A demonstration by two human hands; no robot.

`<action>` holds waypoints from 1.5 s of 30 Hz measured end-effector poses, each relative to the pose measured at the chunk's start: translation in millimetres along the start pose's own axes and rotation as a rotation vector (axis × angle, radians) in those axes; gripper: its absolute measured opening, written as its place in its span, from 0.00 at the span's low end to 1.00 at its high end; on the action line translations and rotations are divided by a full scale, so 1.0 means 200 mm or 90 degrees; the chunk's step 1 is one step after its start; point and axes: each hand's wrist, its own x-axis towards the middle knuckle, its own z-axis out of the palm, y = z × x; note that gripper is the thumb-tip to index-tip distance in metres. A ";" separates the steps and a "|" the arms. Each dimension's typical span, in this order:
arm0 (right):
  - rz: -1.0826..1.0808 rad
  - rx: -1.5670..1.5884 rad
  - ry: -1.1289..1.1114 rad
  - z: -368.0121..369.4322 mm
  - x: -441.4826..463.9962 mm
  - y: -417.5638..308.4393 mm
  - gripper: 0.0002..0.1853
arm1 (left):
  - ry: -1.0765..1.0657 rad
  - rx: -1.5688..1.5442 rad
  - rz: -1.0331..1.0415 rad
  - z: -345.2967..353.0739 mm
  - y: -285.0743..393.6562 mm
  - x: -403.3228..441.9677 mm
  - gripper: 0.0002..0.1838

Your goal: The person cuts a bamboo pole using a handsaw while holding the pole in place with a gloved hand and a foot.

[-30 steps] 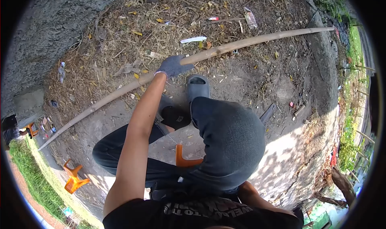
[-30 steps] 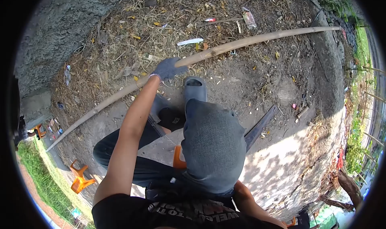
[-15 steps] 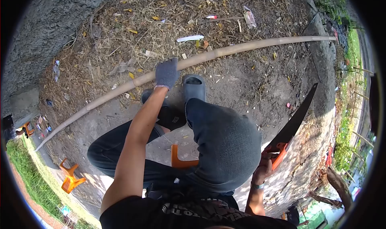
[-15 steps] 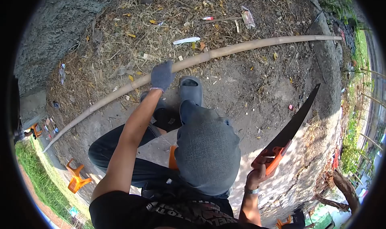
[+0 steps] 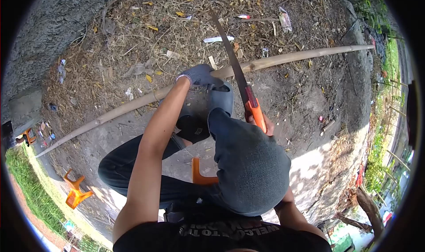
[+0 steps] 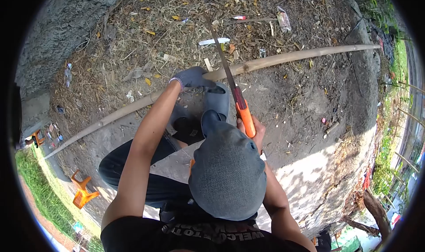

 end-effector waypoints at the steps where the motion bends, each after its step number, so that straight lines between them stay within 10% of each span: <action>1: 0.001 0.017 0.016 0.01 0.00 -0.03 0.13 | -0.040 -0.049 0.023 -0.02 0.02 0.03 0.42; 4: -0.008 -0.025 0.043 -0.01 -0.02 -0.07 0.14 | -0.211 -0.144 -0.032 0.00 0.05 0.18 0.37; 12: 0.041 -0.070 0.057 0.03 -0.05 -0.02 0.12 | 0.265 0.136 -0.071 0.15 0.10 0.17 0.18; 45: -0.015 -0.100 0.096 0.10 -0.11 0.11 0.14 | 0.154 0.097 -0.087 0.10 0.14 0.12 0.19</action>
